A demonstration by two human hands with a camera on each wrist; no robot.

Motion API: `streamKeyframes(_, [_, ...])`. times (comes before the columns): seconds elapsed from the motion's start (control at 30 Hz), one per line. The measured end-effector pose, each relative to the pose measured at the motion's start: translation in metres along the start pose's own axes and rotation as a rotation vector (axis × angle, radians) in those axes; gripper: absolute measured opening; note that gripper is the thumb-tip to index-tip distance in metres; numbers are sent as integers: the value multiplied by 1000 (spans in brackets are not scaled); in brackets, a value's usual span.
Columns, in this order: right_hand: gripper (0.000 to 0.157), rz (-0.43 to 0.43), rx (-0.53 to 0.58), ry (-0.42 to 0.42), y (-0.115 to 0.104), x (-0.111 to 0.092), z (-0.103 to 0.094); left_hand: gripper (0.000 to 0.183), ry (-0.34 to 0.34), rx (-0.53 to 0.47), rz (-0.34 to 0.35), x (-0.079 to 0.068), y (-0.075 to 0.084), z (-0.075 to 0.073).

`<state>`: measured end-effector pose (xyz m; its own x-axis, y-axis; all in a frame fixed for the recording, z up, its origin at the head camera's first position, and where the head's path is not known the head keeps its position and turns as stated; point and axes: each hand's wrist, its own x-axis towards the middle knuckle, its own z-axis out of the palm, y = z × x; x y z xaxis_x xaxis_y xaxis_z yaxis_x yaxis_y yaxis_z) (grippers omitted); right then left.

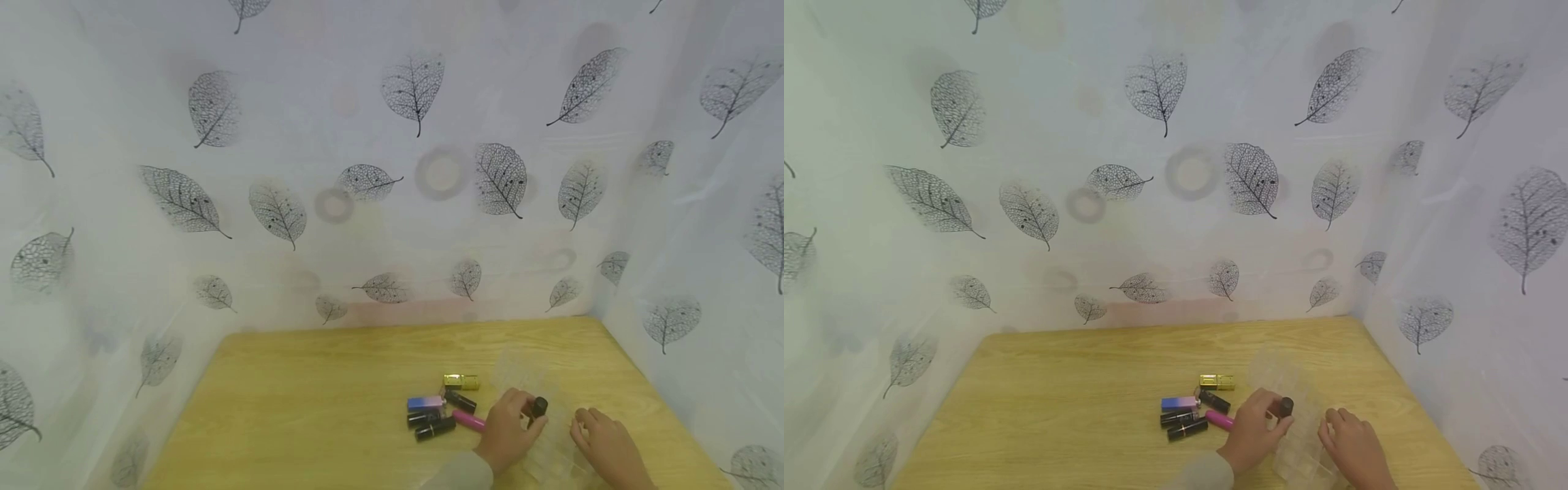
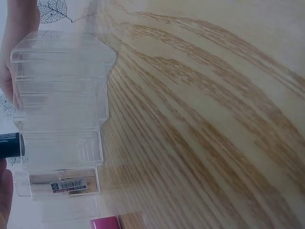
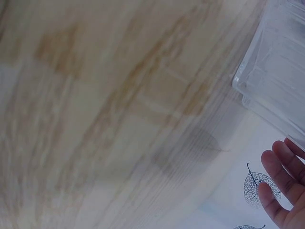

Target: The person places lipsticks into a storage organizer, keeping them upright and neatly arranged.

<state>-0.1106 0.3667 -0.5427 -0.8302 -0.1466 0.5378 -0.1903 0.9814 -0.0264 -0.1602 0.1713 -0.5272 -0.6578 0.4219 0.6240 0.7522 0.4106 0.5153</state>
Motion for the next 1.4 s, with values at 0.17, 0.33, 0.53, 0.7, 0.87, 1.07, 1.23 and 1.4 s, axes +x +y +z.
streamKeyframes(0.17, [8, -51, -2, 38, 2, -1, 1, 22, 1, 10, 2, 0, -1, 1])
streamKeyframes(0.33, [10, -51, -18, 13, 1, 1, -2, 23, -16, 18, -25, 2, -2, 1])
streamKeyframes(0.53, [8, -64, -28, 12, 2, 0, -2, 21, -33, 0, -21, -2, -5, 2])
streamKeyframes(0.7, [8, -83, -19, 38, 4, 1, 0, 22, -18, 35, -13, -6, -7, 5])
streamKeyframes(0.87, [8, -77, -18, 28, 4, 1, 0, 24, -5, 65, -26, -9, -8, 7])
streamKeyframes(1.07, [10, -106, -47, -5, 5, 1, -1, 24, -6, 131, -66, -12, -12, 10])
streamKeyframes(1.23, [50, -234, -150, 19, 8, 1, 0, 24, -37, 136, -95, -16, -13, 11])
streamKeyframes(1.4, [12, -217, -135, 0, 7, 0, -1, 25, -46, 134, -112, -19, -14, 13])
